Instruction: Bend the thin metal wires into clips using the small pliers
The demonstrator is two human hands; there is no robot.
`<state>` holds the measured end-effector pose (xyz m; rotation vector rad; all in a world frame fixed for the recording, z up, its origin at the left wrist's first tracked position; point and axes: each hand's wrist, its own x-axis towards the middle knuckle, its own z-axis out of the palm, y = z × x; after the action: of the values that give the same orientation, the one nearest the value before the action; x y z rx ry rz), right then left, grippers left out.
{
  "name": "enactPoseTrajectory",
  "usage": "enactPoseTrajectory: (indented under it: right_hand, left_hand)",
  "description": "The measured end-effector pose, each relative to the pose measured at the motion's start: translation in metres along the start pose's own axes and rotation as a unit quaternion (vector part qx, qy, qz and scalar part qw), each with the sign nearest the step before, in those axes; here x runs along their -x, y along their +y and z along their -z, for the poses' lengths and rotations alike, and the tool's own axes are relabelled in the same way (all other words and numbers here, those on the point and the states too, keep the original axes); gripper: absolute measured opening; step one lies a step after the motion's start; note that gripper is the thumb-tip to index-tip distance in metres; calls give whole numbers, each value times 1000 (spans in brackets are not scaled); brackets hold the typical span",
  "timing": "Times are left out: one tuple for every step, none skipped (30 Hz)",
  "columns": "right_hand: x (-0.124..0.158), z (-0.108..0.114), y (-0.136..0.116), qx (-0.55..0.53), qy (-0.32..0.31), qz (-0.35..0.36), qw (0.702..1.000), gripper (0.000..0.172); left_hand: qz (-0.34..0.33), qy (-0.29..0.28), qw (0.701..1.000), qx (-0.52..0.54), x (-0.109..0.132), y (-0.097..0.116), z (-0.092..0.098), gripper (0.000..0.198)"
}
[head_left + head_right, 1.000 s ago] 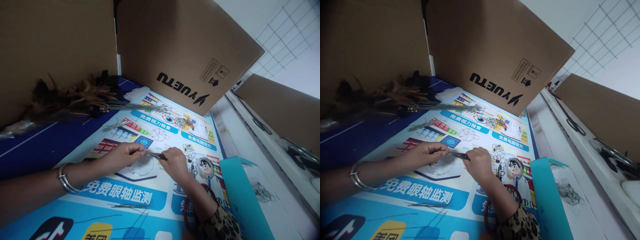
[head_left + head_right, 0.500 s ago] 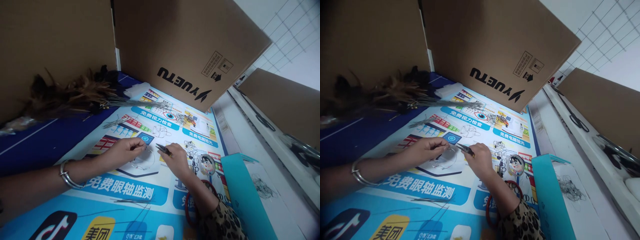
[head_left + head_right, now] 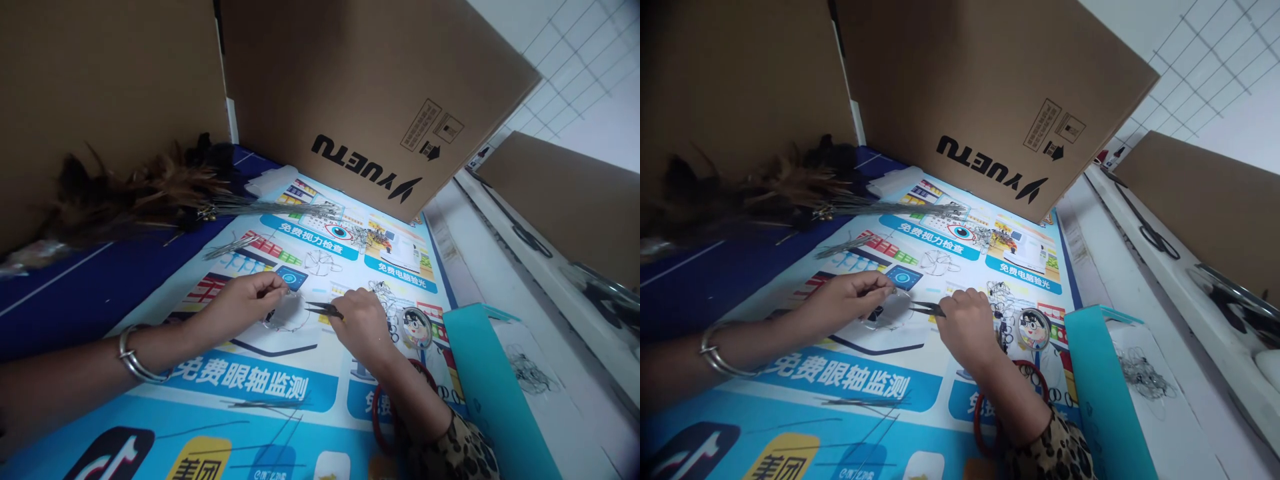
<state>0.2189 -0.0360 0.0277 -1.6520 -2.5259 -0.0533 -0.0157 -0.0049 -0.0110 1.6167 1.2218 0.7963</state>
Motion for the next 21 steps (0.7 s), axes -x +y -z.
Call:
enactPoseTrajectory:
  right_hand:
    - [1, -1, -1, -1, 16, -5, 1000, 6]
    - [1, -2, -2, -14, 30, -14, 999, 6]
    - [1, -3, -3, -38, 43, -26, 998, 6]
    - [0, -5, -4, -71, 54, -38, 995, 6]
    - [-1, -7, -6, -105, 64, -50, 991, 7]
    - [-2, -8, -9, -135, 72, -53, 987, 10]
    - [-3, -10, -11, -156, 78, -49, 983, 14]
    - [-4, -12, -14, -165, 79, -41, 982, 18]
    - [-5, -13, -17, -166, 78, -30, 983, 24]
    - [-5, -14, -20, -162, 77, -22, 983, 29]
    - [-6, -15, -23, -155, 71, -18, 985, 31]
    - [-6, -15, -25, -148, 64, -16, 987, 31]
    - [-6, -15, -27, -141, 57, -14, 988, 28]
    - [-6, -15, -28, -136, 50, -12, 989, 25]
    - [-5, -16, -29, -133, 46, -8, 990, 22]
    - [-5, -16, -29, -134, 46, -3, 990, 21]
    - [-4, -16, -29, -137, 47, 1, 989, 21]
    - [-3, -17, -29, -143, 50, 3, 988, 21]
    - [-2, -18, -29, -151, 54, 3, 987, 23]
    - [-1, -20, -28, -162, 57, 2, 985, 24]
    - [-1, -21, -28, -175, 58, 1, 983, 26]
  left_hand:
    - [2, 3, 1000, 0, 0, 1, 0, 21]
    - [1, 4, 1000, 1, 0, 2, -1, 21]
    - [-1, 2, 1000, 2, 0, 3, -2, 21]
    - [-3, -3, 1000, 4, 1, 3, -4, 22]
    - [-4, -10, 1000, 8, 1, 3, -6, 21]
    - [-2, -18, 1000, 12, 1, 3, -8, 21]
    - [-3, -27, 1000, 16, 2, 2, -11, 19]
    - [-7, -35, 999, 18, 2, 2, -14, 18]
    - [-18, -43, 999, 18, 3, 2, -17, 16]
    - [-32, -46, 998, 12, 4, 2, -19, 15]
    - [-49, -48, 998, 2, 5, 3, -21, 13]
    - [-63, -51, 997, -10, 6, 4, -23, 12]
    - [-72, -52, 996, -21, 8, 5, -24, 12]
    - [-76, -56, 995, -29, 9, 7, -25, 13]
    - [-77, -61, 995, -32, 10, 8, -26, 14]
    - [-76, -66, 994, -32, 11, 9, -26, 14]
    - [-73, -70, 995, -27, 12, 9, -26, 14]
    - [-68, -72, 995, -21, 12, 10, -26, 13]
    - [-61, -72, 995, -12, 12, 10, -26, 14]
    - [-50, -74, 996, -2, 12, 9, -26, 14]
    - [-38, -75, 996, 7, 12, 9, -26, 15]
